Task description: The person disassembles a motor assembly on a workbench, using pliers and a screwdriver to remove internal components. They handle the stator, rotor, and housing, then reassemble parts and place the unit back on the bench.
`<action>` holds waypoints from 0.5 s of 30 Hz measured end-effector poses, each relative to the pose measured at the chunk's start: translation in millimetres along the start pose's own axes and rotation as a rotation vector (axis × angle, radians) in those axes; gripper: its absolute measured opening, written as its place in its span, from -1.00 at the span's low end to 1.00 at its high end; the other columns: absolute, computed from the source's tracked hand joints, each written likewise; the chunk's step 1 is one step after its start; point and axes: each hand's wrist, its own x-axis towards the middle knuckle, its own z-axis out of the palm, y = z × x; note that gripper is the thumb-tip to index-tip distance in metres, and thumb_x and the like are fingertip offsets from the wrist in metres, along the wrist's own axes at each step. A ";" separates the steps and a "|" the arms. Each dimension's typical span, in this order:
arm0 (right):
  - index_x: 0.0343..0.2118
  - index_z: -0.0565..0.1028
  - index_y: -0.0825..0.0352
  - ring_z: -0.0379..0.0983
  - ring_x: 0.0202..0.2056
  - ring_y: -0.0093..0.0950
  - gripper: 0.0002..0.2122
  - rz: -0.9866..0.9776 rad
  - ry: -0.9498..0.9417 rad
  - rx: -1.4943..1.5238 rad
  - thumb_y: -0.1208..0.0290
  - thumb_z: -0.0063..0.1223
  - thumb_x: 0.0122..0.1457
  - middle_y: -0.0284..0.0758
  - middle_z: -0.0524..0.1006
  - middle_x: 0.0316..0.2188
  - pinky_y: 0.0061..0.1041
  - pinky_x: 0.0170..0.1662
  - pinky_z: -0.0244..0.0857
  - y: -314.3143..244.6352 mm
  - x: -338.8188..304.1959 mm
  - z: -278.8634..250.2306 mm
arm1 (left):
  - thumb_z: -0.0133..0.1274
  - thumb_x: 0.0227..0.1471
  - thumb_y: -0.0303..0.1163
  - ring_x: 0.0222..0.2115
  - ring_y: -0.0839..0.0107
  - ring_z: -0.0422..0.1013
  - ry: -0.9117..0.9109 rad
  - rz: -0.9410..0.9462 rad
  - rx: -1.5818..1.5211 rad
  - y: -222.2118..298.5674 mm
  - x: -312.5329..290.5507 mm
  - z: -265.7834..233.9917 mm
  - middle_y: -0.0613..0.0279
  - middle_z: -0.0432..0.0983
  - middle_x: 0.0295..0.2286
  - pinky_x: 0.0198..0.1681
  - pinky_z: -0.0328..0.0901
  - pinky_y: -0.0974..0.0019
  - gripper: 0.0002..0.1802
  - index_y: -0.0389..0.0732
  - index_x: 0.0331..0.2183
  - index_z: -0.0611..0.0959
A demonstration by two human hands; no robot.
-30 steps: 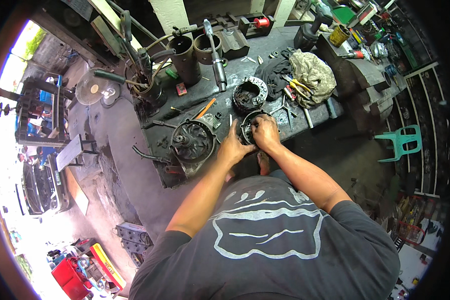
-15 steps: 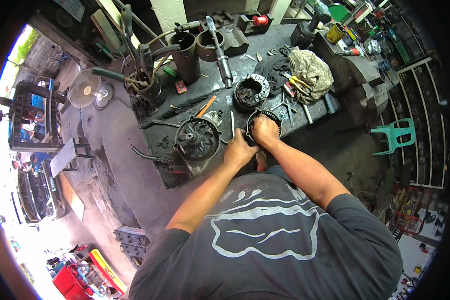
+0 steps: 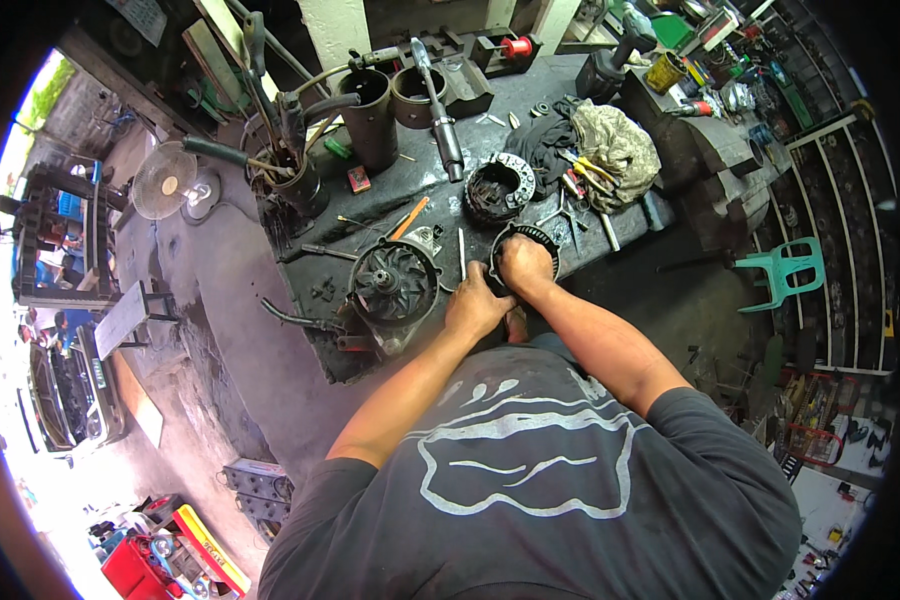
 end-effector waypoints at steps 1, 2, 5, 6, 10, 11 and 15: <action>-0.31 0.74 0.39 0.75 -0.10 -0.06 -0.81 0.016 -0.001 -0.008 0.39 0.18 0.21 -0.04 0.75 -0.14 -0.08 -0.03 0.65 -1.7 1.1 0.3 | 0.56 -0.09 0.11 0.01 -0.25 0.65 0.003 0.008 -0.006 0.3 0.2 -0.6 -0.29 0.72 -0.06 0.06 0.51 -0.13 0.04 -0.31 0.20 0.45; -0.31 0.74 0.40 0.75 -0.10 -0.07 -0.81 0.034 -0.007 -0.018 0.39 0.19 0.22 -0.03 0.75 -0.14 -0.08 -0.03 0.65 -3.1 1.8 -0.4 | 0.56 -0.08 0.13 0.01 -0.25 0.65 0.002 0.010 -0.004 0.6 0.1 -1.7 -0.28 0.73 -0.05 0.07 0.51 -0.13 0.05 -0.31 0.21 0.45; -0.28 0.75 0.40 0.74 -0.10 -0.01 -0.80 0.077 -0.061 0.060 0.40 0.18 0.23 0.02 0.75 -0.14 -0.06 -0.01 0.63 -1.1 3.7 -13.0 | 0.58 -0.09 0.10 0.09 -0.26 0.61 -0.031 -0.009 -0.020 2.6 -4.3 -5.1 -0.30 0.69 0.02 0.15 0.48 -0.15 0.10 -0.28 0.27 0.41; -0.21 0.76 0.37 0.71 -0.08 0.06 -0.79 0.042 -0.111 0.146 0.36 0.20 0.30 0.04 0.73 -0.14 -0.03 0.04 0.58 2.5 4.3 -21.5 | 0.60 -0.10 0.07 0.12 -0.27 0.59 -0.031 -0.006 -0.030 3.4 -4.5 -6.8 -0.31 0.68 0.05 0.19 0.46 -0.15 0.12 -0.26 0.29 0.39; -0.10 0.74 0.31 0.66 -0.04 0.02 -0.81 -0.216 0.071 0.359 0.32 0.25 0.39 -0.04 0.72 -0.11 -0.05 0.06 0.52 32.3 -18.3 -67.8 | 0.60 -0.09 0.11 0.15 -0.24 0.57 -0.039 -0.012 -0.067 5.7 -7.8 -10.9 -0.29 0.64 0.10 0.21 0.45 -0.13 0.17 -0.25 0.34 0.37; -0.11 0.74 0.31 0.66 -0.07 0.02 -0.81 -0.159 0.114 0.340 0.32 0.26 0.38 -0.05 0.73 -0.13 -0.06 0.04 0.52 41.0 -22.4 -77.9 | 0.59 -0.08 0.10 0.18 -0.22 0.55 -0.015 0.001 -0.066 6.8 -9.3 -10.4 -0.29 0.60 0.15 0.23 0.44 -0.13 0.17 -0.23 0.36 0.36; -0.13 0.76 0.31 0.70 -0.18 0.01 -0.83 0.017 0.307 0.519 0.34 0.26 0.39 -0.07 0.74 -0.24 -0.12 -0.06 0.52 85.7 -19.6 -95.4 | 0.57 -0.02 0.02 0.31 -0.20 0.42 0.099 0.204 0.006 5.0 -17.0 -5.4 -0.29 0.31 0.39 0.31 0.40 -0.12 0.08 -0.10 0.40 0.41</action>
